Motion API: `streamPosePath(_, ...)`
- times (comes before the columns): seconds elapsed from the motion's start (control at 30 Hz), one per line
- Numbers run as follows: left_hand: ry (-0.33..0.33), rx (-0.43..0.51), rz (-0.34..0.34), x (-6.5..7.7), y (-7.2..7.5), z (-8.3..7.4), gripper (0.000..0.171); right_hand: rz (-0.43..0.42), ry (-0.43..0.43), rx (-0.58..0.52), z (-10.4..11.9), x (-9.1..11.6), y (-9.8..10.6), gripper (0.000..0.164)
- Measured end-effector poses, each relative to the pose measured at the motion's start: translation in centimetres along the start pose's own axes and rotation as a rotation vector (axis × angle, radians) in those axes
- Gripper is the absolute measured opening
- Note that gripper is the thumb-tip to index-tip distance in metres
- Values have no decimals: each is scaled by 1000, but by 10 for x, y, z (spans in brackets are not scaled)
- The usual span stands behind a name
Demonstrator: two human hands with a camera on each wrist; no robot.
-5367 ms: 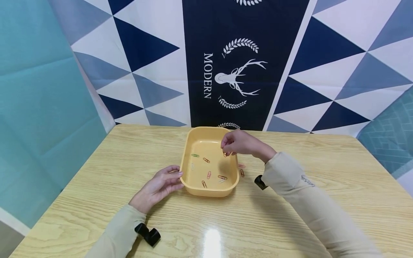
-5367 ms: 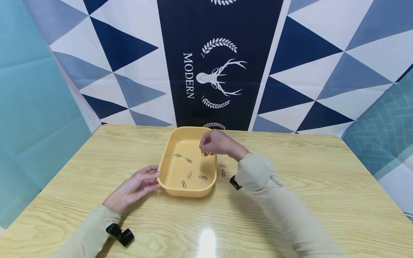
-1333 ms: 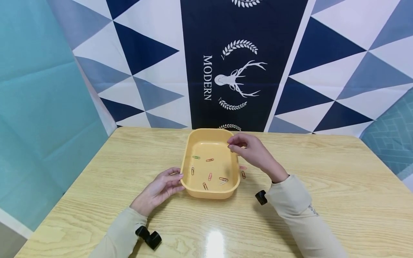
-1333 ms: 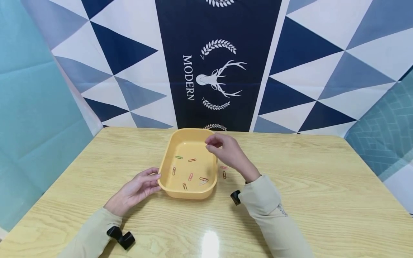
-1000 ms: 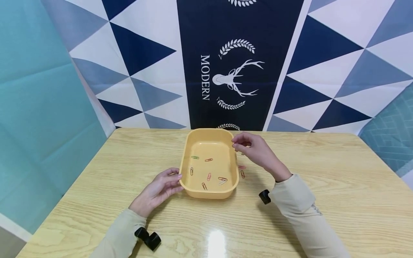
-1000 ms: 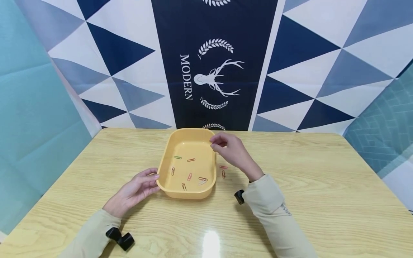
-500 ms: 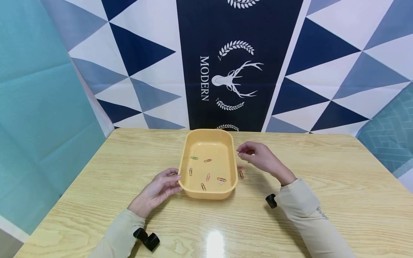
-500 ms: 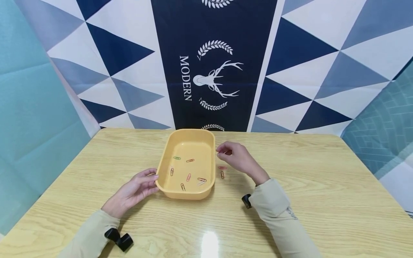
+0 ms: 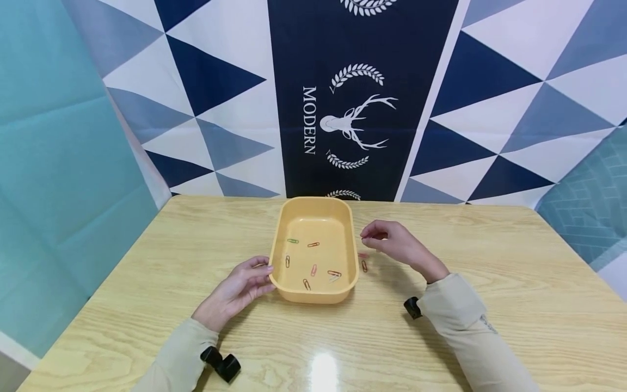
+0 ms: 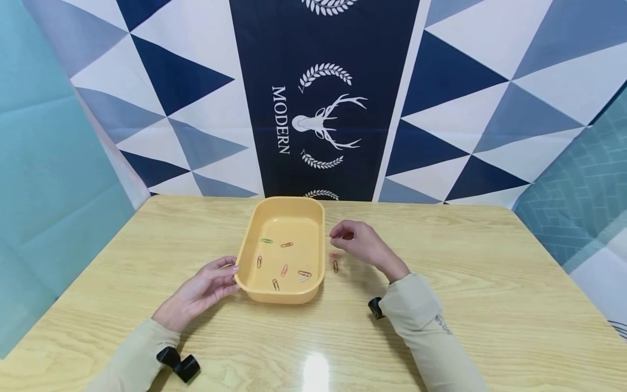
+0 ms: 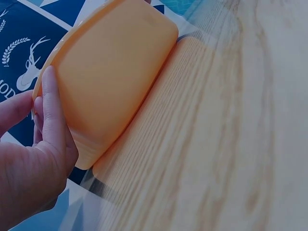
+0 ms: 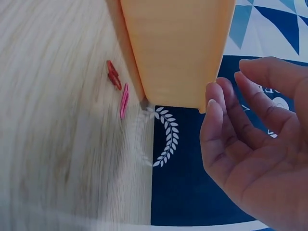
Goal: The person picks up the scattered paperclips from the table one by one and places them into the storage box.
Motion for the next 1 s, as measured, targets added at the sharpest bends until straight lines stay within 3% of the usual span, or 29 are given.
streamPosePath(0.27,-4,-2,-7,-1,1,-2,20,26,-46,59,-11,-5,-10,13)
streamPosePath(0.63,-12,17,-2,-3,1,0,15,143,-178,149,-39,0,-26,27)
streamPosePath(1.0,-7,17,11,-3,0,-1,16,154,-217,243,-47,2,-30,37)
Point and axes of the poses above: each hand's wrist, its own x-axis away from the middle knuckle, its own y-axis out of the back of the hand, z = x × y, the point moved 10 cm from there along -x, towards the middle knuckle, and after that the axes turned 14 degrees about -z, right-handed, at the moved point
